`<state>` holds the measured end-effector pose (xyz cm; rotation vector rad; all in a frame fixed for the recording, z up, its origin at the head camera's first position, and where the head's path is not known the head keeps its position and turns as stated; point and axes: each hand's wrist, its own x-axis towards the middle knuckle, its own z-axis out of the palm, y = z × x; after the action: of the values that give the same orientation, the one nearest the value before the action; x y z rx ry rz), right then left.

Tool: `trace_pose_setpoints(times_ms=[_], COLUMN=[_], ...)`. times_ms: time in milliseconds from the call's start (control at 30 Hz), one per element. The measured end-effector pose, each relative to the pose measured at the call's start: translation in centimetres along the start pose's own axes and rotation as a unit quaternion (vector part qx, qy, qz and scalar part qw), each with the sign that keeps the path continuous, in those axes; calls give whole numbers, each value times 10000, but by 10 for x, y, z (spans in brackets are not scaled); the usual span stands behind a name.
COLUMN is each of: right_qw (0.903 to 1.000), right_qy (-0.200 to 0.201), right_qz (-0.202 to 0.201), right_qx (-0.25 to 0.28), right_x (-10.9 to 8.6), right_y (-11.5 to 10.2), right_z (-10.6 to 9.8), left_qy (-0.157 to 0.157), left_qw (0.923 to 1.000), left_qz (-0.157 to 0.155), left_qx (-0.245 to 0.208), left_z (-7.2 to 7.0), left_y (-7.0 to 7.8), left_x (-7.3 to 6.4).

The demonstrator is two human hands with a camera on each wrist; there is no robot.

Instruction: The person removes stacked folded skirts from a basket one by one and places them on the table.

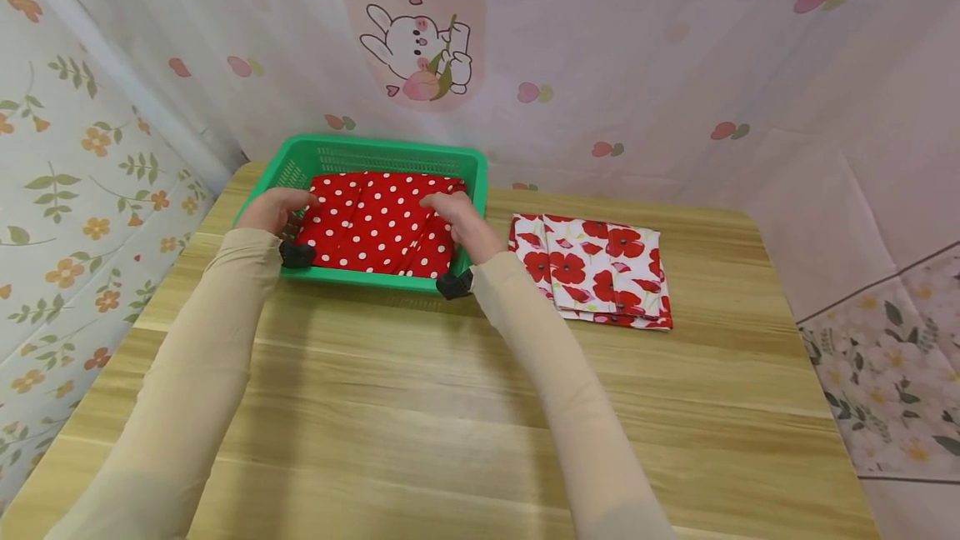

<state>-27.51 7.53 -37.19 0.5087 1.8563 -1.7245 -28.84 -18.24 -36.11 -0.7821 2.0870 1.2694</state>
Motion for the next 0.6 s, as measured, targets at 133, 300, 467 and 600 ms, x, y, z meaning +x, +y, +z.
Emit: trace_pose_setpoints(times_ms=[133,300,467,600], right_qw=[9998,9997,9996,9992], right_qy=[-41,-35,-102,-160], right_qz=[113,108,100,166], right_qx=[133,212,255,329], right_x=[1,0,1,3], right_y=[1,3,2,1], right_z=[0,0,1,3], left_qy=[-123,-112,-49,-101], left_qw=[9999,9998,9996,9993], left_qz=[8,120,240,265], left_qx=[16,-82,-170,-236], left_z=[-1,0,1,1], left_y=[0,3,4,3], left_x=[4,7,6,4])
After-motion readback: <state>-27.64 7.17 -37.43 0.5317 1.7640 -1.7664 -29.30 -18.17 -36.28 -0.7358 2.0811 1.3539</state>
